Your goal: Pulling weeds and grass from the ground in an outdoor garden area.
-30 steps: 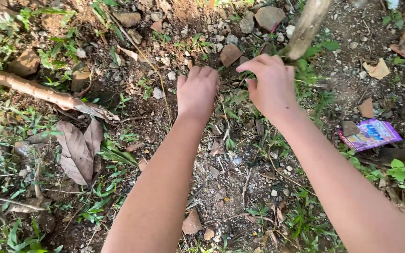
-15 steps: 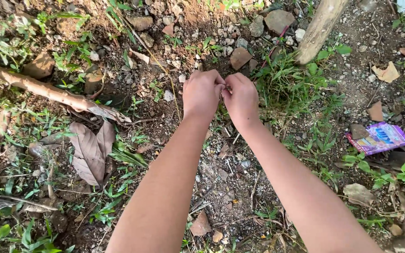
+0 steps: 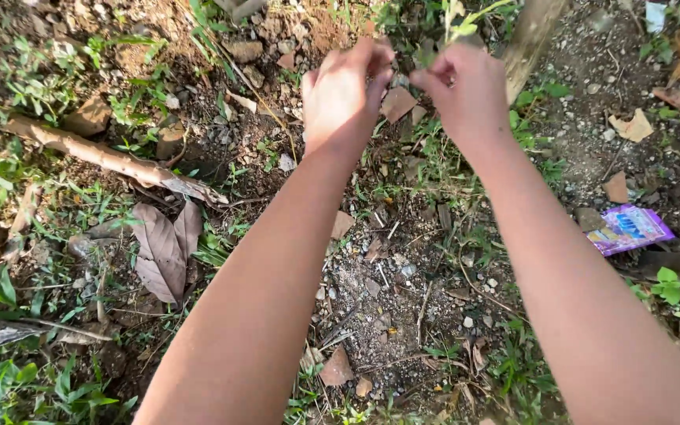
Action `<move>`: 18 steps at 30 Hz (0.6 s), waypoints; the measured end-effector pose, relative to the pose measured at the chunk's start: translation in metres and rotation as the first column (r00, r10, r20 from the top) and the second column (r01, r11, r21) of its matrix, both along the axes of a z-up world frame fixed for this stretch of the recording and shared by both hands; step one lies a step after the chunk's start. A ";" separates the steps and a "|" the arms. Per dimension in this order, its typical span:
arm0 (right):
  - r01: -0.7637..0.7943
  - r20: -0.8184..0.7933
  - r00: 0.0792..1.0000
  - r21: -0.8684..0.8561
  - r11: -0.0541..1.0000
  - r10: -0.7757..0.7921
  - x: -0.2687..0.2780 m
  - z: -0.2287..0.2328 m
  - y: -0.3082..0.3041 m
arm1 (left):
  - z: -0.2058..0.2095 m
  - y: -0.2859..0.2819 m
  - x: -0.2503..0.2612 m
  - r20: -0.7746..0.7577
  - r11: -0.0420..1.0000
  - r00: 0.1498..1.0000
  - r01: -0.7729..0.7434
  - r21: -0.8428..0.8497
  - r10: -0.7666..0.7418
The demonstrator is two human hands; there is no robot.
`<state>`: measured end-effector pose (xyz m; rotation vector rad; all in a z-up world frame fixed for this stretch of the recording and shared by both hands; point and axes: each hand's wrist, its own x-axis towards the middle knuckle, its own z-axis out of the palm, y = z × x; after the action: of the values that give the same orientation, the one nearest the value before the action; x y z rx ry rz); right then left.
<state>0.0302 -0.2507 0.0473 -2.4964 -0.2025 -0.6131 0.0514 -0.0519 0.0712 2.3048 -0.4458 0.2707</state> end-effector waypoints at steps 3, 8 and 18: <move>0.179 -0.594 0.782 -0.079 0.981 -0.190 -0.042 0.036 -0.010 | -0.039 0.021 -0.015 -0.019 0.907 1.000 -0.014 0.420 0.024; 0.087 -0.742 0.617 -0.270 0.959 -0.264 -0.086 -0.003 -0.086 | -0.061 0.035 -0.045 -0.193 0.760 0.972 0.027 0.649 0.131; 0.077 -0.258 0.952 -0.322 0.944 -0.166 -0.065 0.036 0.022 | -0.060 0.020 -0.046 -0.346 0.735 0.892 0.024 0.677 0.290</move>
<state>-0.0349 -0.2287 0.0829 -2.8823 -0.0336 -0.2800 0.0051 -0.0322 0.0116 3.0043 -0.1396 -0.4169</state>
